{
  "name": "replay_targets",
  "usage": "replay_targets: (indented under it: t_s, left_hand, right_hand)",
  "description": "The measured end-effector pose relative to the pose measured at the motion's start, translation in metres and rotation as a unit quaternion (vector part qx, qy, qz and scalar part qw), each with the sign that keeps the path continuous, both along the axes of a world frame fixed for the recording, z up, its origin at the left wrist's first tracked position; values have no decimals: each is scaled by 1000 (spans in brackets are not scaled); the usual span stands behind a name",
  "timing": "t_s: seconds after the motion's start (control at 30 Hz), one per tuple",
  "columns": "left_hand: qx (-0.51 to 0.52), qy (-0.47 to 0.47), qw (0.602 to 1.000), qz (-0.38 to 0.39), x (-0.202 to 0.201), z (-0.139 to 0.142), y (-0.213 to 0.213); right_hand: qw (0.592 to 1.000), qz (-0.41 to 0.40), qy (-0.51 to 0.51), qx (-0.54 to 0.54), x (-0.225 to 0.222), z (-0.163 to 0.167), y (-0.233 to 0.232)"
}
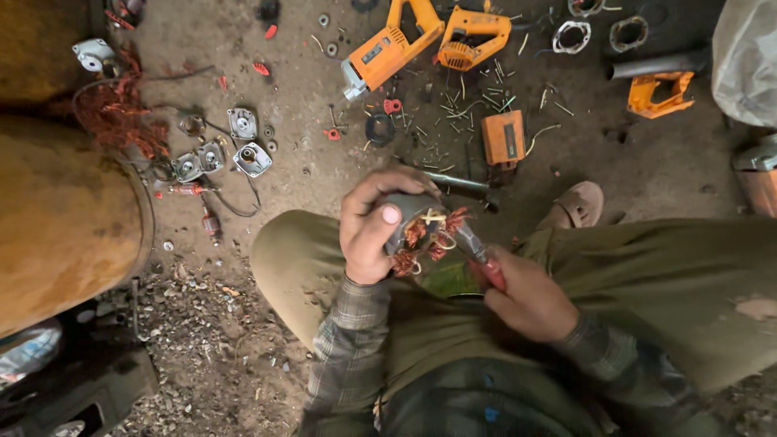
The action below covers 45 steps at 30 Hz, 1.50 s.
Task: The person sits on the ground and dismantles electric motor armatures, using pliers to pull copper windings and wires out of the metal housings. They work through several motor parts one at a time, collecting the extracted copper wire beside them on the ground.
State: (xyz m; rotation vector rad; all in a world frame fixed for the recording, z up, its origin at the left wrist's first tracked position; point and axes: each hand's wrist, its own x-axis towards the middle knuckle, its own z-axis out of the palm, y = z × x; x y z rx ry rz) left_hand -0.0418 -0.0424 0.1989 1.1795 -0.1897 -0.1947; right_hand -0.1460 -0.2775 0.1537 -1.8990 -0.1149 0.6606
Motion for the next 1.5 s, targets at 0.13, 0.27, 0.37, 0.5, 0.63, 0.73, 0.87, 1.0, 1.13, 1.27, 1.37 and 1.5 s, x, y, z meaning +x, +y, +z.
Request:
replay_targets:
  t_s: [0.13, 0.27, 0.37, 0.5, 0.63, 0.73, 0.87, 1.0, 1.13, 1.27, 1.37, 1.5]
  left_hand:
    - [43, -13, 999, 0, 0, -4, -2]
    - [50, -9, 999, -2, 0, -5, -2]
    - [77, -25, 997, -9, 1, -5, -3]
    - [119, -36, 992, 7, 2, -5, -5]
    - [146, -52, 988, 20, 2, -4, -5]
    - [155, -40, 987, 30, 2, -4, -5]
    - [150, -17, 988, 42, 3, -5, -6]
    - [84, 26, 995, 48, 4, -7, -6]
    - [135, 1, 990, 42, 4, -8, -7]
    - [162, -15, 986, 42, 3, -7, -11]
    - [194, -42, 979, 50, 1, -4, -15]
    - [267, -112, 956, 46, 1, 2, -16]
  right_hand:
    - [999, 4, -15, -41, 9, 14, 5]
    - [999, 3, -25, -46, 9, 13, 6]
    - [998, -7, -31, -58, 8, 12, 6]
    - [994, -33, -76, -71, 10, 12, 7]
    - [990, -39, -93, -97, 12, 12, 10]
    - [987, -53, -105, -111, 13, 10, 11]
    - [986, -56, -117, -101, 14, 7, 11]
    - [990, -44, -103, -91, 17, 4, 12]
    - [991, -45, -94, -82, 17, 3, 13]
    - [988, -49, -127, -72, 15, 3, 14]
    - [986, -56, -133, -87, 15, 1, 15]
    - [982, -63, -143, -107, 14, -2, 16]
